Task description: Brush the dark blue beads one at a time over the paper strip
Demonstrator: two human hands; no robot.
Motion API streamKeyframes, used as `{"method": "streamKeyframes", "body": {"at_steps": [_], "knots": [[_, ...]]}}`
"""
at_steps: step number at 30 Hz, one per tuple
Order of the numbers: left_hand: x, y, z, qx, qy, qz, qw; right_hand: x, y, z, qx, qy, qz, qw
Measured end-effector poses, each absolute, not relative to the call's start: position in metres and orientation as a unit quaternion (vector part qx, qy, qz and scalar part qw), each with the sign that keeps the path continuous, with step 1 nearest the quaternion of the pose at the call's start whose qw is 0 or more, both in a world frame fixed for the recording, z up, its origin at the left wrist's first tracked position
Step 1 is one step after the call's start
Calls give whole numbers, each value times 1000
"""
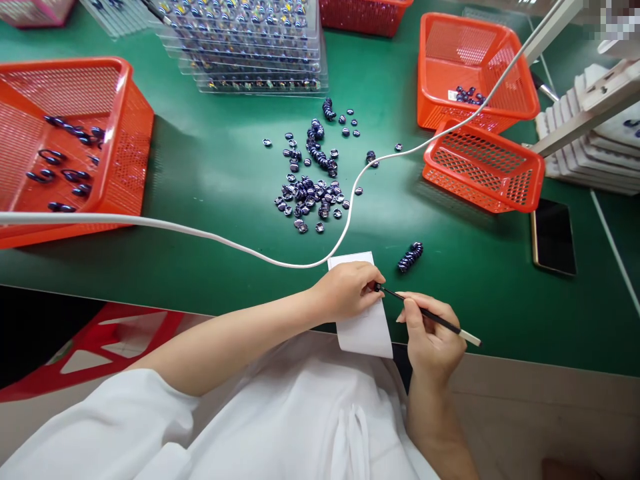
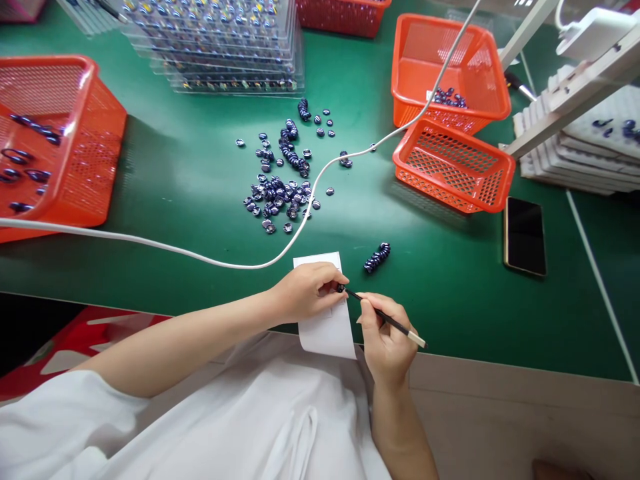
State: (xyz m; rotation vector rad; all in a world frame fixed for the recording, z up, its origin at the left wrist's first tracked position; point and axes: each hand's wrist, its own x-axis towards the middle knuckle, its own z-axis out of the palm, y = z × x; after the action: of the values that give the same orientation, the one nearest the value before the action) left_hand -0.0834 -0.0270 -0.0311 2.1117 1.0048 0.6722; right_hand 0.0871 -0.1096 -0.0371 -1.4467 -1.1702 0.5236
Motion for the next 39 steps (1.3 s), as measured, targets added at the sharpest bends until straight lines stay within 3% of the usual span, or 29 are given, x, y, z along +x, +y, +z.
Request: {"method": "streamKeyframes", "body": {"at_steps": [7, 15, 19, 25, 28, 34, 39], "knots": [[-84, -26, -33, 808, 387, 258, 361, 86, -109, -37, -619, -523, 197, 552], [-90, -22, -23, 789, 400, 301, 356, 87, -109, -38, -588, -481, 224, 611], [-116, -9, -9, 775, 483, 317, 256, 86, -107, -33, -586, -442, 226, 640], [-144, 8, -4, 746, 633, 206, 29, 85, -104, -36, -565, -391, 223, 691], [-125, 2, -3, 786, 583, 200, 35, 85, -103, -39, -544, -368, 207, 725], [-62, -7, -6, 927, 318, 175, 95, 87, -103, -38, -529, -345, 178, 755], [-46, 4, -13, 953, 276, 103, 72, 85, -100, -39, -555, -336, 183, 738]]}}
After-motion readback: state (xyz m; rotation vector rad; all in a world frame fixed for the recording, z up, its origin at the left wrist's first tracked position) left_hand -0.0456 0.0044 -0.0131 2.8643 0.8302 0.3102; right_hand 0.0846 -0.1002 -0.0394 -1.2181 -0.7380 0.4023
